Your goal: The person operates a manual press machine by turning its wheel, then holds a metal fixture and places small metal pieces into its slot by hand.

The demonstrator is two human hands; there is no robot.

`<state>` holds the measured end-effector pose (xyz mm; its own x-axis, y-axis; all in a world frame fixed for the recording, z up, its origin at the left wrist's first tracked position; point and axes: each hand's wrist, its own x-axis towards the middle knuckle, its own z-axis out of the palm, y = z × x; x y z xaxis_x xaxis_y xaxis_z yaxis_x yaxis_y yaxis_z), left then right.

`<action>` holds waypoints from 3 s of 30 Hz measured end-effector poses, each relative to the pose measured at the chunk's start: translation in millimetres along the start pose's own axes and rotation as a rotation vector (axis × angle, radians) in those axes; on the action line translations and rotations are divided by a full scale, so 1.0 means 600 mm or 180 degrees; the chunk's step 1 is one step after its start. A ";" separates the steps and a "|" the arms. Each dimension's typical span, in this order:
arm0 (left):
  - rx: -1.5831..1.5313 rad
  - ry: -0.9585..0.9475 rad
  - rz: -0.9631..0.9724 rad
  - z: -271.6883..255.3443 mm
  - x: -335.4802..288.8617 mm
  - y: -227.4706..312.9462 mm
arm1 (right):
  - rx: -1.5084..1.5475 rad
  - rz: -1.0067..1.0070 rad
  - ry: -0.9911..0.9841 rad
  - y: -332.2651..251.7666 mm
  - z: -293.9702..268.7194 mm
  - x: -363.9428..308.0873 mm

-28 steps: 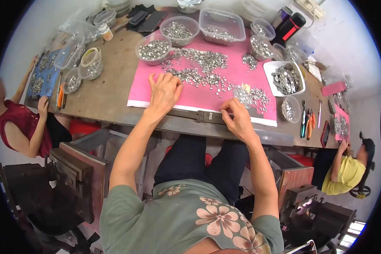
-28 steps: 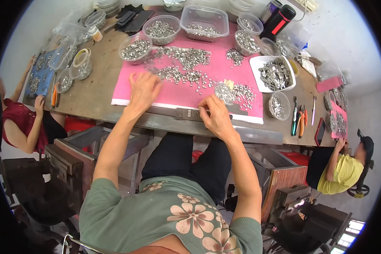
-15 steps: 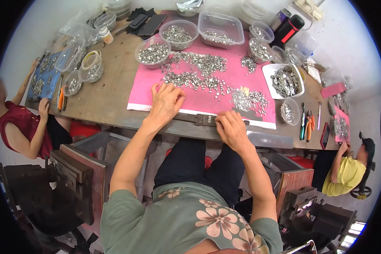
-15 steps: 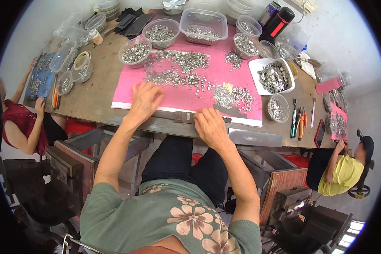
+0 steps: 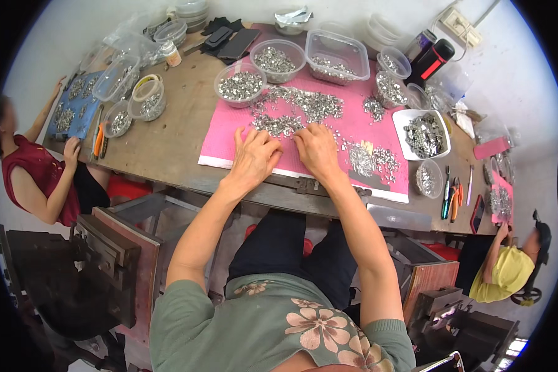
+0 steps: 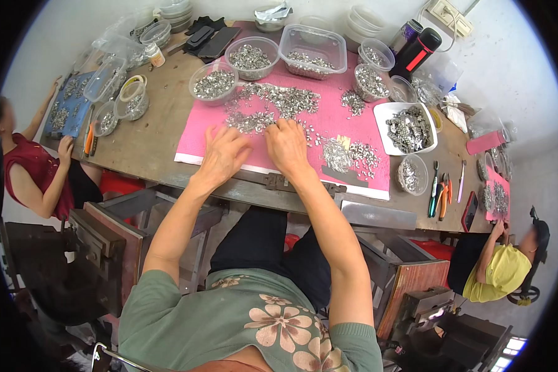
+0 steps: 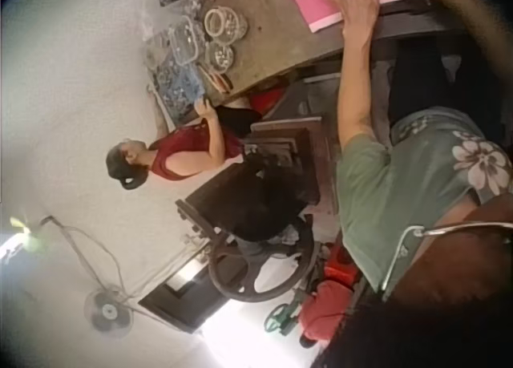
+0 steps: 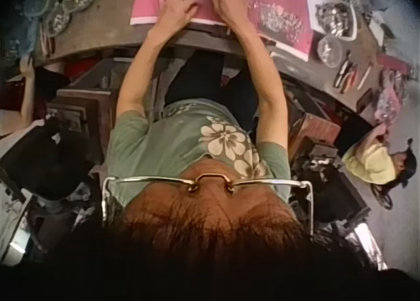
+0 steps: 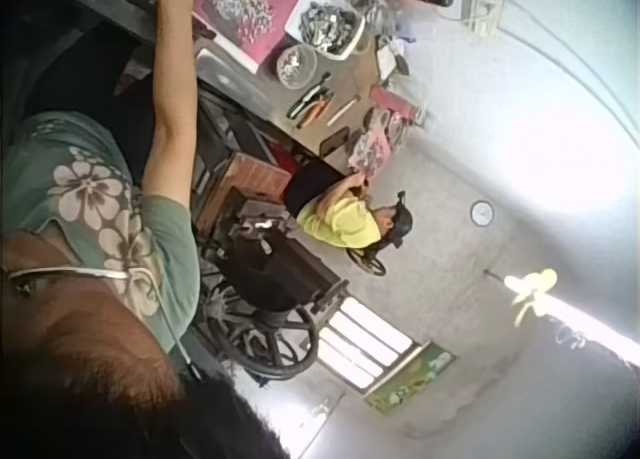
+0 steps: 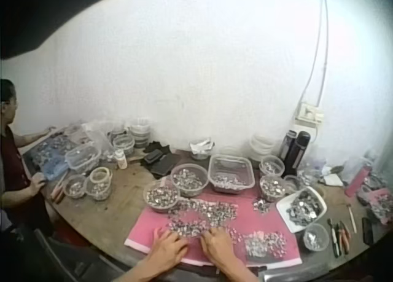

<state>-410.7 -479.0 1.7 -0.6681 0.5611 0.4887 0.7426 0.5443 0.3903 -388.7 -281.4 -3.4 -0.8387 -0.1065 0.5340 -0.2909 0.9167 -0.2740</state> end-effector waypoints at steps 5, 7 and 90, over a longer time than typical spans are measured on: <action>0.0055 0.0123 -0.0024 0.005 -0.003 -0.001 | -0.0352 -0.0097 0.0059 -0.019 0.015 0.005; 0.0038 0.0099 0.0005 0.007 -0.002 0.002 | -0.0371 -0.0267 0.0001 -0.019 0.014 0.005; -0.0035 0.0395 -0.0346 0.029 0.019 -0.010 | -0.0039 -0.0470 -0.0209 0.031 -0.012 -0.001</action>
<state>-423.6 -464.7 -8.6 -0.7342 0.4174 0.5354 0.6670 0.5905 0.4543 -390.1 -261.5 -2.9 -0.8156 -0.2652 0.5142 -0.4080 0.8937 -0.1863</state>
